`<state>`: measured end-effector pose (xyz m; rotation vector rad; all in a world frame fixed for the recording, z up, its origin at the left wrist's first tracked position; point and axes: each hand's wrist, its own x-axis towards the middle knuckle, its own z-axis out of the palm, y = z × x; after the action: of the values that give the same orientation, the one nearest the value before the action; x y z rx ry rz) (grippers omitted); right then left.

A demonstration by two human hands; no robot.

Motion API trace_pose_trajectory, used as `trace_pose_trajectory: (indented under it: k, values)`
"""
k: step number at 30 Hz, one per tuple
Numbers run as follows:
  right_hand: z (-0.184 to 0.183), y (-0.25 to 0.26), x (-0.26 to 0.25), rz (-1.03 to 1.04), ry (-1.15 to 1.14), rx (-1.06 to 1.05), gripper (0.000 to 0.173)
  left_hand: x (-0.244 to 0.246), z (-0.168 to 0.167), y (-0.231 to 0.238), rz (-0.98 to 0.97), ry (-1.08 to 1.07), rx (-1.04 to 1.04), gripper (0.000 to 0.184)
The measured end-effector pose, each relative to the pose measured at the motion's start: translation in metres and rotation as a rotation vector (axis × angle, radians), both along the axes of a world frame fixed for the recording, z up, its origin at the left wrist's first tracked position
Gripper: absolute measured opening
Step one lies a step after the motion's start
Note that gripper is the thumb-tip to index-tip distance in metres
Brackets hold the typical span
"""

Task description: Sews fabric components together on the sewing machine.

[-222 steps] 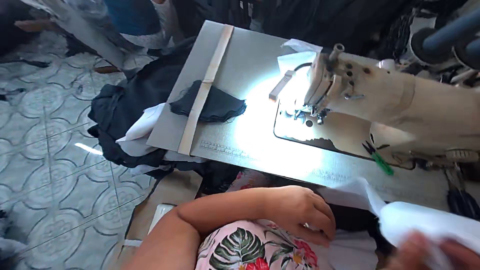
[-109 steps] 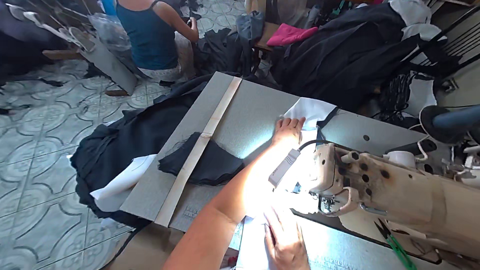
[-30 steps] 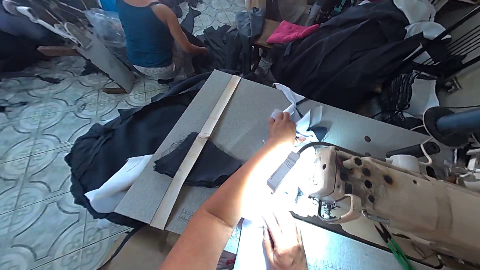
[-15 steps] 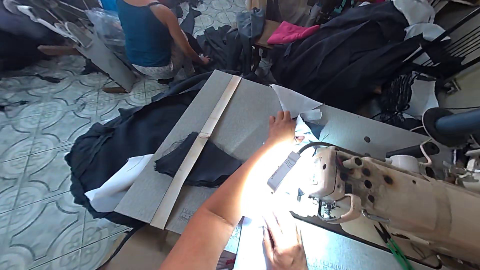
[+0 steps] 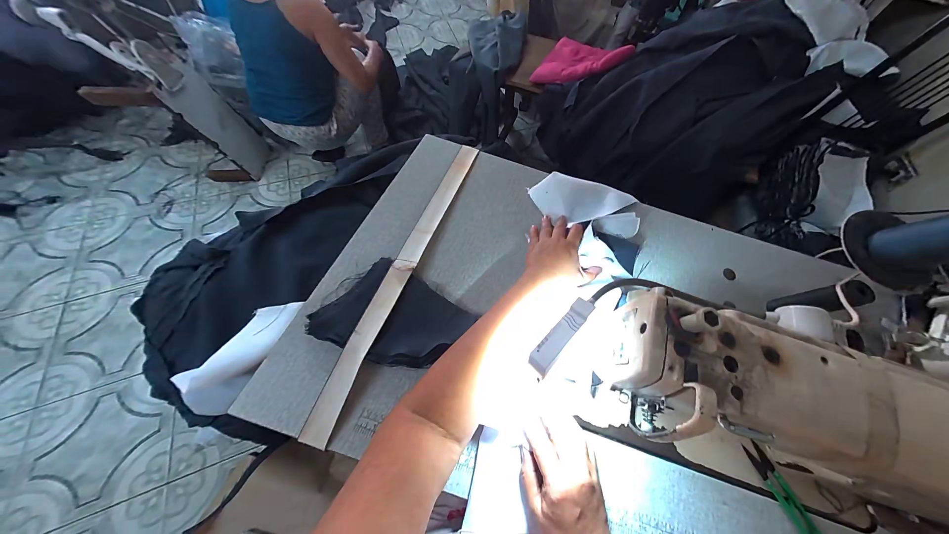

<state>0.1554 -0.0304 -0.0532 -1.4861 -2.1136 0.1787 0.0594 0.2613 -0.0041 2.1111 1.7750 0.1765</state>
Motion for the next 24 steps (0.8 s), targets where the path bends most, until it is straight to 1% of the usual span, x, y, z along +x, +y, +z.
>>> trace_pose_trajectory:
  k: [3, 4, 15, 19, 21, 22, 24]
  values:
    - [0.000, 0.001, 0.000, 0.000, 0.008, 0.001, 0.027, -0.001, -0.001, -0.001, 0.042, -0.075, 0.028, 0.113]
    - [-0.001, 0.001, 0.000, -0.001, 0.019, 0.004, 0.026, 0.000, -0.001, -0.002, 0.048, -0.077, 0.043, 0.115]
    - [0.000, -0.003, -0.002, -0.001, 0.007, -0.010, 0.028, -0.002, -0.004, -0.003, 0.019, -0.037, -0.001, 0.101]
    - [-0.007, -0.003, 0.000, 0.001, -0.010, -0.005, 0.028, -0.007, -0.005, -0.004, 0.000, -0.117, 0.055, 0.095]
    - [-0.005, -0.008, -0.001, 0.010, -0.033, -0.029, 0.029, -0.012, -0.005, -0.004, -0.038, -0.166, 0.088, 0.097]
    - [-0.003, -0.009, -0.002, 0.015, -0.031, -0.045, 0.029, -0.016, -0.002, -0.007, -0.052, -0.166, 0.062, 0.100]
    - [-0.005, -0.007, -0.001, 0.016, -0.037, -0.035, 0.029, -0.024, 0.016, -0.011, -0.036, -0.156, 0.019, 0.104]
